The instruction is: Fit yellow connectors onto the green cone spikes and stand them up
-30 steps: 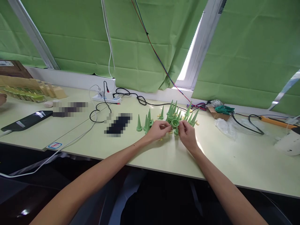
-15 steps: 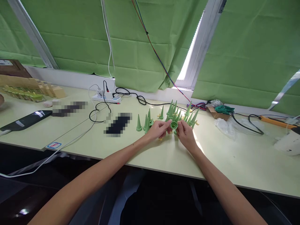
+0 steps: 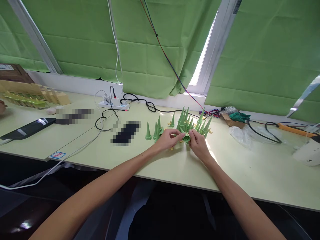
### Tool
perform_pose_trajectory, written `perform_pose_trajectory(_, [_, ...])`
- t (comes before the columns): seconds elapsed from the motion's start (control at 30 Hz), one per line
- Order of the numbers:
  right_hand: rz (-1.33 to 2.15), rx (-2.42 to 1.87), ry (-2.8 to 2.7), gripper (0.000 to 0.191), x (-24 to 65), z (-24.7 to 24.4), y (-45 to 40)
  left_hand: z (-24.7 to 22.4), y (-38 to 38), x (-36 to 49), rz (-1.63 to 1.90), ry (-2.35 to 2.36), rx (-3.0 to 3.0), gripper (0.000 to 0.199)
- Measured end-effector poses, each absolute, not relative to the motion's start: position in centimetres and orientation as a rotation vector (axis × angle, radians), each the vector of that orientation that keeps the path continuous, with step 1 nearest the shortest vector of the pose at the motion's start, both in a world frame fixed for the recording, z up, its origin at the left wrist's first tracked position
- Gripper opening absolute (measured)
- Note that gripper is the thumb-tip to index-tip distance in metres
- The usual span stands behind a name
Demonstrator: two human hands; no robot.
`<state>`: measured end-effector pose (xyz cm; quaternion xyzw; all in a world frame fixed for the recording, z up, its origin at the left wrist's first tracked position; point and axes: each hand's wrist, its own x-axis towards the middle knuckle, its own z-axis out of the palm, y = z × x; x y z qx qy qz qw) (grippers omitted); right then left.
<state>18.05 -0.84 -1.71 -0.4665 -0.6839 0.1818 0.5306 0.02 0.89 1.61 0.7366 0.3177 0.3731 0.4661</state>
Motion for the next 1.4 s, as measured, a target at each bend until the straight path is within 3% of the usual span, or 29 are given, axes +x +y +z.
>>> perform_pose_trajectory(0.7, [0.248, -1.259, -1.716, 0.04, 18.1, -1.1, -0.9, -0.5, 2.3, -0.1, 1.152, 0.666, 2.382, 0.028])
perform_pose_trajectory(1.07, [0.269, -1.192, -1.633, 0.045, 17.6, -0.9, -1.1, 0.4, 1.0, 0.7, 1.216, 0.879, 2.166, 0.025])
perform_pose_trajectory(1.23, [0.335, -1.12, -1.601, 0.043, 17.6, -1.1, -1.2, 0.8, 1.0, 0.8, 1.244, 0.913, 2.095, 0.056])
perform_pose_trajectory(1.4, [0.425, -1.064, -1.604, 0.038, 17.6, -1.2, -1.2, 0.9, 0.8, 0.8, 1.071, 0.938, 2.004, 0.069])
